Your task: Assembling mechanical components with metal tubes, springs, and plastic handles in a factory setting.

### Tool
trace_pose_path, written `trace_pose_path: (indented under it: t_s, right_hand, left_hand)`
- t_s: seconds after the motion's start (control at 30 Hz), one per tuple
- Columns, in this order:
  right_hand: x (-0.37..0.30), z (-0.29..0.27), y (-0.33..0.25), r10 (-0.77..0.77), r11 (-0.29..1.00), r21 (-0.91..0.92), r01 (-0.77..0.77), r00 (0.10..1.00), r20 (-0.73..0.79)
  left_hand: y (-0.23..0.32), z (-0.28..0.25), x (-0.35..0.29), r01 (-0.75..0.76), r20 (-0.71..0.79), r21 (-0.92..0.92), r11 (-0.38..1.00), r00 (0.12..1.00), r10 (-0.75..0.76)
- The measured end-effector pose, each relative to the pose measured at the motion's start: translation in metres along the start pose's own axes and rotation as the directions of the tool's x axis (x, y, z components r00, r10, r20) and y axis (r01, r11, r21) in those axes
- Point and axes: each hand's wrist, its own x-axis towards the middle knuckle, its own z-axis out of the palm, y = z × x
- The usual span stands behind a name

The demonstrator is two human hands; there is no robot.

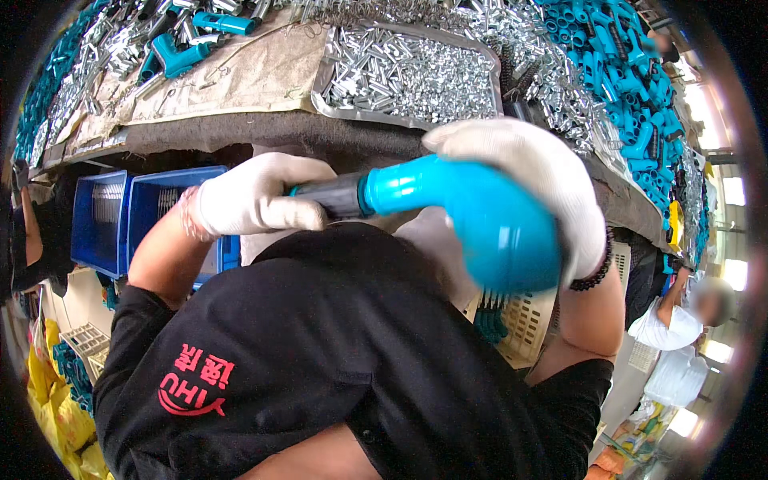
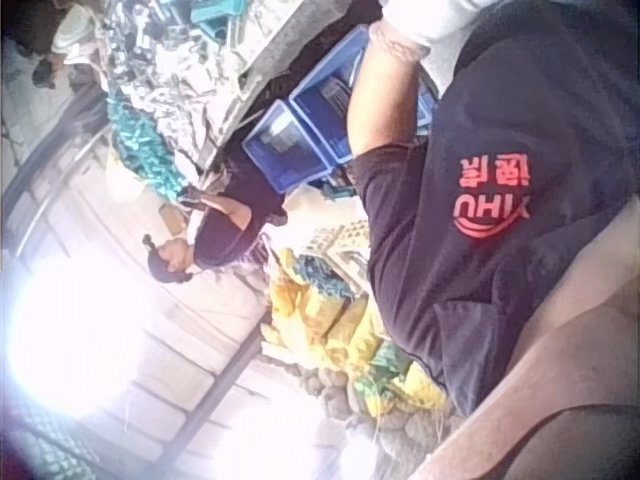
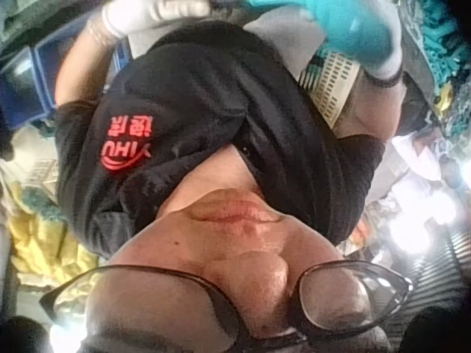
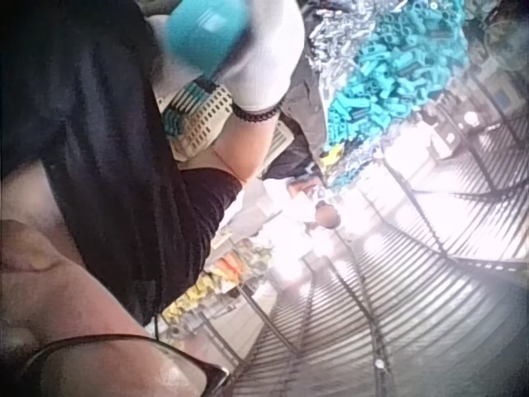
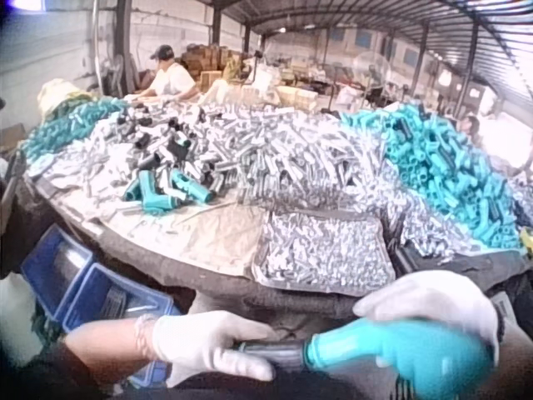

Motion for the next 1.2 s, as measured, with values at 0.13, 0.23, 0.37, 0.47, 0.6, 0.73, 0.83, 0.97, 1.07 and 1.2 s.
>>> trace_pose_path:
  t_s: [0.13, 0.23, 0.37, 0.47, 0.6, 0.73, 0.83, 0.97, 1.07, 1.2]
  right_hand:
    - [0.017, -0.004, -0.015, -0.155, 0.987, -0.036, 0.155, 0.988, 0.004]
    - [0.011, -0.009, -0.004, -0.216, 0.976, 0.004, 0.216, 0.974, 0.07]
    - [-0.008, 0.023, -0.007, 0.55, 0.746, 0.552, -0.372, 0.811, -0.198]
    - [-0.015, 0.034, -0.003, 0.516, 0.856, 0.181, -0.483, 0.786, -0.341]
    - [-0.019, 0.023, -0.007, 0.666, 0.746, 0.107, -0.657, 0.74, -0.097]
    - [-0.012, 0.025, -0.007, 0.605, 0.788, 0.255, -0.56, 0.781, -0.153]
    - [-0.007, 0.019, -0.011, 0.646, 0.761, 0.15, -0.631, 0.759, -0.083]
    - [0.009, 0.016, -0.019, 0.794, 0.586, 0.278, -0.761, 0.607, -0.013]
    - [0.003, 0.017, -0.005, 0.571, 0.818, 0.173, -0.548, 0.809, -0.138]
    - [0.025, -0.013, 0.004, -0.154, 0.987, 0.079, 0.141, 0.971, 0.181]
  left_hand:
    - [-0.012, -0.005, 0.001, 0.447, 0.477, -0.473, 0.759, 0.855, -0.206]
    - [-0.006, -0.003, 0.002, 0.428, 0.462, -0.487, 0.761, 0.866, -0.191]
    - [0.001, 0.016, 0.003, 0.086, -0.127, -0.197, 0.977, 0.986, -0.112]
    - [0.005, 0.014, 0.006, 0.128, -0.267, 0.204, 0.971, 0.961, -0.07]
    - [0.008, 0.016, 0.004, 0.15, -0.321, 0.476, 0.866, 0.947, 0.013]
    - [0.001, 0.018, 0.003, 0.137, -0.351, 0.655, 0.743, 0.926, 0.139]
    - [0.002, 0.017, 0.004, 0.153, -0.356, 0.705, 0.692, 0.921, 0.159]
    - [0.0, 0.017, 0.003, 0.143, -0.366, 0.739, 0.659, 0.905, 0.215]
    - [-0.002, 0.009, 0.0, 0.068, -0.267, 0.34, 0.938, 0.963, 0.027]
    - [0.008, -0.006, -0.003, 0.371, 0.182, -0.191, 0.909, 0.923, -0.338]
